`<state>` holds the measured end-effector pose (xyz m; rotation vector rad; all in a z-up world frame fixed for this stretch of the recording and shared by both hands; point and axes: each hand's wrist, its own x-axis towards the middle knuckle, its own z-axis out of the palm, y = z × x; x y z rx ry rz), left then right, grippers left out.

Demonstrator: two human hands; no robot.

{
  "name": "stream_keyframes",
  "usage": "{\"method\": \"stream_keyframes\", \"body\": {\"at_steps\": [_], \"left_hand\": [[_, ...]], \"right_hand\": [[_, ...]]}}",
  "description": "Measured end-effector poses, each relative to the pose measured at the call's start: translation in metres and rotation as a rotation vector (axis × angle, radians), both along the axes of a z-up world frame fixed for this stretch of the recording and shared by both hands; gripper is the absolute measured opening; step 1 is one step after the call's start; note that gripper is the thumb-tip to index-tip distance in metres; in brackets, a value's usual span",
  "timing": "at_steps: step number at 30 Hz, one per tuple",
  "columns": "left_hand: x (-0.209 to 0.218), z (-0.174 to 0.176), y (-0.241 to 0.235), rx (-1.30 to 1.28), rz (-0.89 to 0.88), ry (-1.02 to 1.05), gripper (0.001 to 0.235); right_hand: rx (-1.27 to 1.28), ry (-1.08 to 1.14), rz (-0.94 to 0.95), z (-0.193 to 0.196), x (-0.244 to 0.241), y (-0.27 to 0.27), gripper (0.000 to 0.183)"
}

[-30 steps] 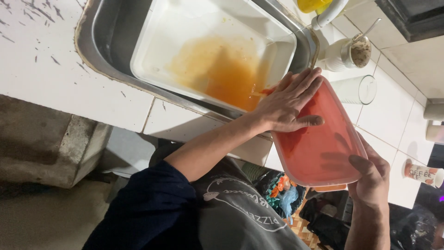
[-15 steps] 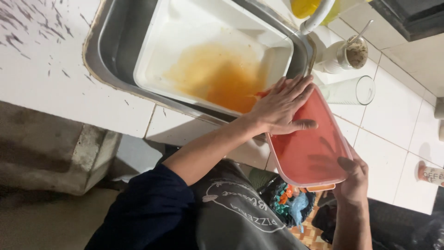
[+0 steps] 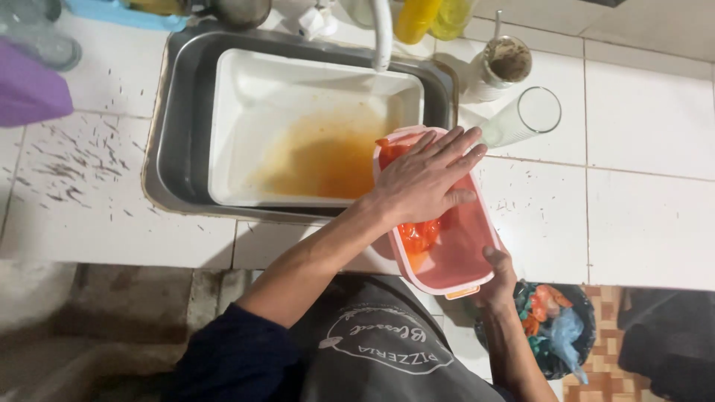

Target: The recorder prepares a basin, wipes their hands, and opens a metal can using a manual opener and a knife.

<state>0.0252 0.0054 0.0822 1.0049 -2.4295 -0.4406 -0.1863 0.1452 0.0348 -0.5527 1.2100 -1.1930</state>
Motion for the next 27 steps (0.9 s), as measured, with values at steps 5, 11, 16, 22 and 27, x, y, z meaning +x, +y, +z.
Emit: {"method": "stream_keyframes", "body": {"at_steps": [5,11,16,22,27], "left_hand": [[0.019,0.025,-0.002,-0.113,0.009,0.105,0.059],[0.05,0.054,0.0,-0.083,0.152,0.309,0.042],[0.055,0.054,0.003,-0.009,0.217,0.338,0.04],[0.059,0.032,0.006,0.031,0.254,0.461,0.047],[0.077,0.001,0.013,0.285,0.264,0.792,0.057]], "right_hand": [[-0.131,-0.104,0.017,-0.015,0.006,0.002,0.086],[-0.211,-0.094,0.009,-0.014,0.011,-0.004,0.092],[-0.279,-0.116,0.009,-0.022,0.0,-0.008,0.092],[-0.306,-0.05,0.034,-0.022,-0.011,-0.01,0.089],[-0.291,-0.049,0.015,-0.016,-0.014,-0.008,0.088]]}}
